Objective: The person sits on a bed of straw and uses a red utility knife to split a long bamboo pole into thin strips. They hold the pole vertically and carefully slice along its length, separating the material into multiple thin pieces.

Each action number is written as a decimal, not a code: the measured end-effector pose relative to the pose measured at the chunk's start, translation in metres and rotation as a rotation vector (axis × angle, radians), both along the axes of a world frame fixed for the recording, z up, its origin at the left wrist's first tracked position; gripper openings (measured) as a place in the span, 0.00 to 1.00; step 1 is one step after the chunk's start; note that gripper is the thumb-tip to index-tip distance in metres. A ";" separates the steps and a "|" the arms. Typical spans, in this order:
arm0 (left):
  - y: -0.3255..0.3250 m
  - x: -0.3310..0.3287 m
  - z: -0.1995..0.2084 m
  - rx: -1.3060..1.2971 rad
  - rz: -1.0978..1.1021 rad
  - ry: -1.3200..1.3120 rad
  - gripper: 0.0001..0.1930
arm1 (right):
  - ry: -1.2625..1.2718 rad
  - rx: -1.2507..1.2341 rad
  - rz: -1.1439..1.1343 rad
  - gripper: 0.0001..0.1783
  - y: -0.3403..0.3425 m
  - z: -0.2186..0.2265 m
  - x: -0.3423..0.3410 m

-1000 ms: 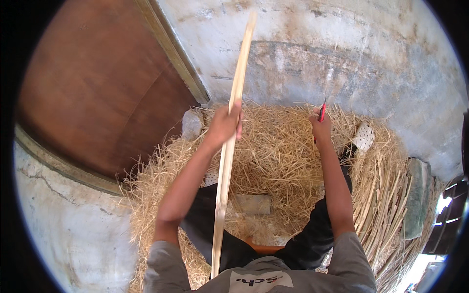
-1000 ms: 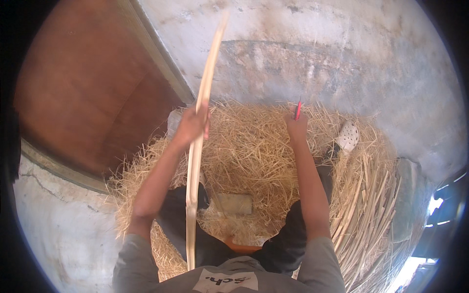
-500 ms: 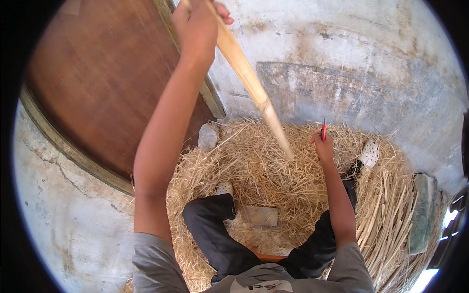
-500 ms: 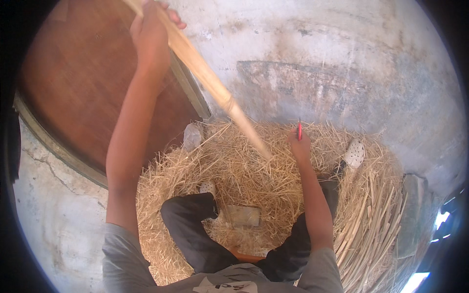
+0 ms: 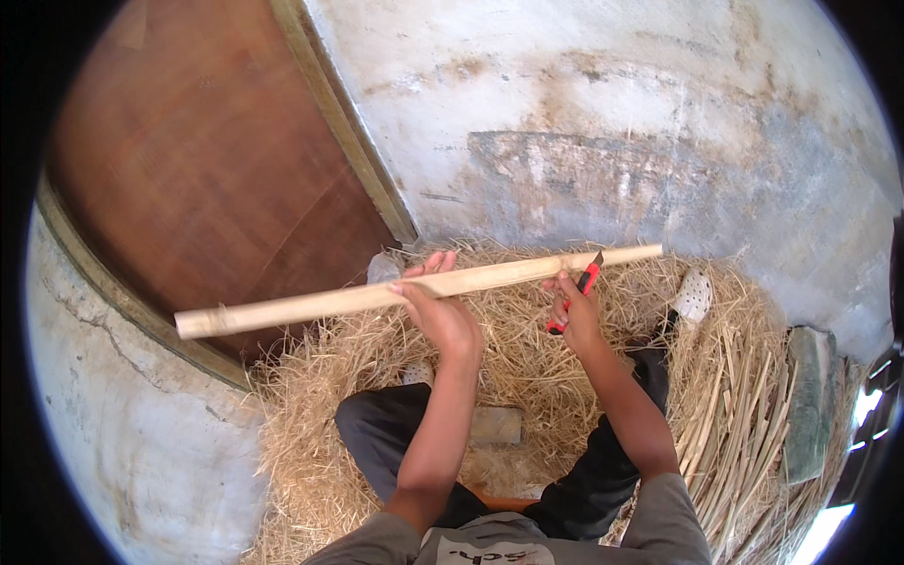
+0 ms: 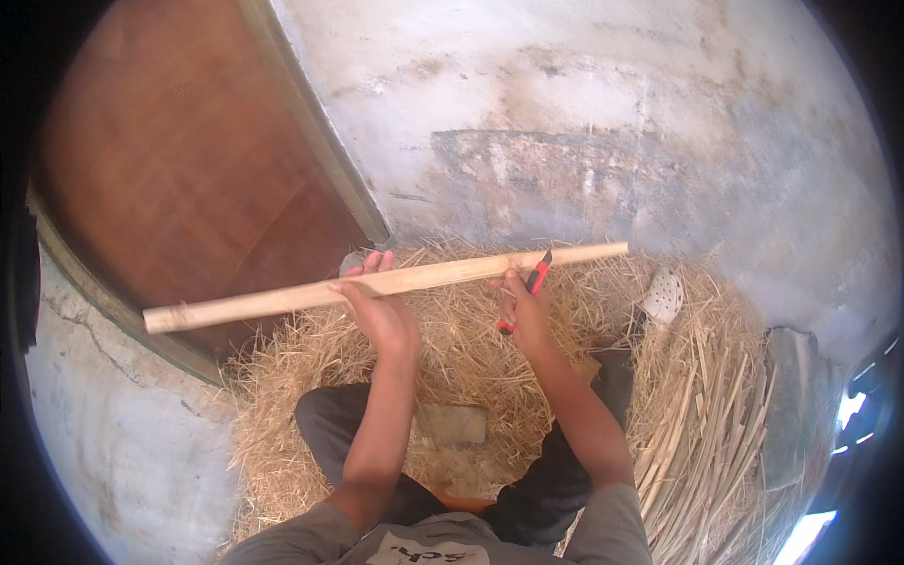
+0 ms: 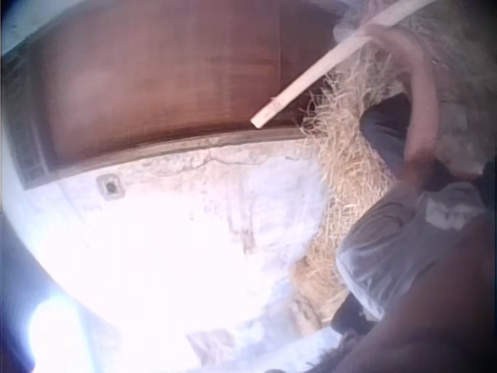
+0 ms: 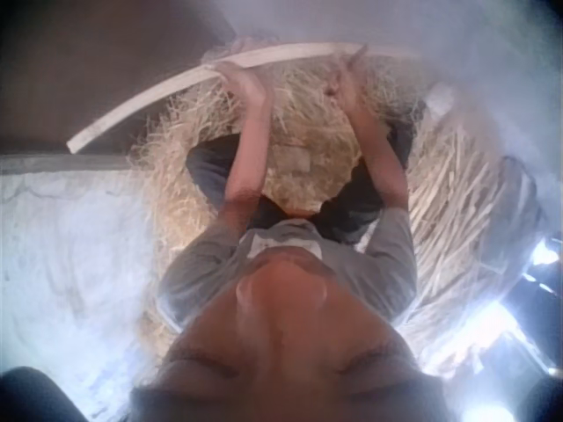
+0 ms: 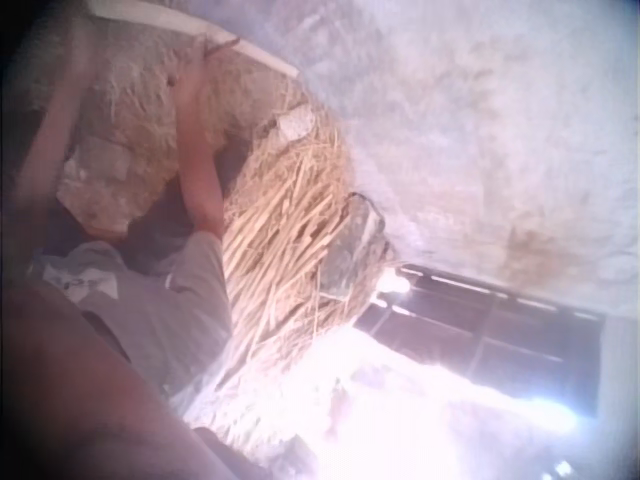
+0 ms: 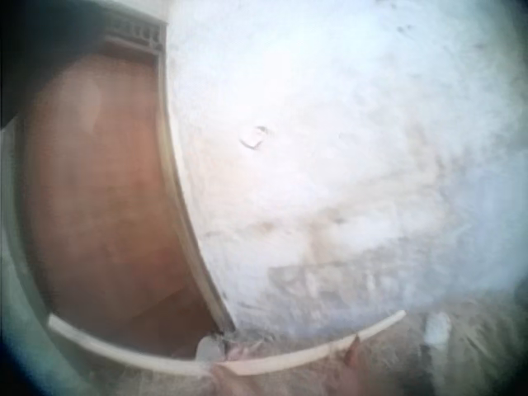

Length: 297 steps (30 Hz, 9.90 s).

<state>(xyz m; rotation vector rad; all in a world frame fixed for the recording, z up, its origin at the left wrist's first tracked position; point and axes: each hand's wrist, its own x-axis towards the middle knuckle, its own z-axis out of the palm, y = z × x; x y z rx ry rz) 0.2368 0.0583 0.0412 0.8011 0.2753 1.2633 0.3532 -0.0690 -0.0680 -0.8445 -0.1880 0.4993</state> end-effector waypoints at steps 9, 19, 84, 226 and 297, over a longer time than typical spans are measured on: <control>-0.027 -0.069 -0.118 0.111 -0.503 0.616 0.34 | 0.144 0.134 -0.171 0.08 -0.015 -0.003 0.030; -0.075 -0.194 -0.022 1.392 -0.409 0.954 0.23 | 0.131 -0.004 -0.210 0.08 -0.020 -0.023 0.034; -0.082 -0.376 -0.092 0.426 -0.750 1.208 0.18 | -1.411 -1.693 0.096 0.44 -0.022 0.004 -0.053; -0.058 -0.342 -0.077 0.555 -0.661 1.180 0.19 | -1.906 -0.996 -0.125 0.42 0.010 -0.014 -0.170; -0.056 -0.357 -0.090 0.493 -0.776 1.226 0.20 | -1.076 -1.373 0.362 0.47 0.018 -0.050 -0.033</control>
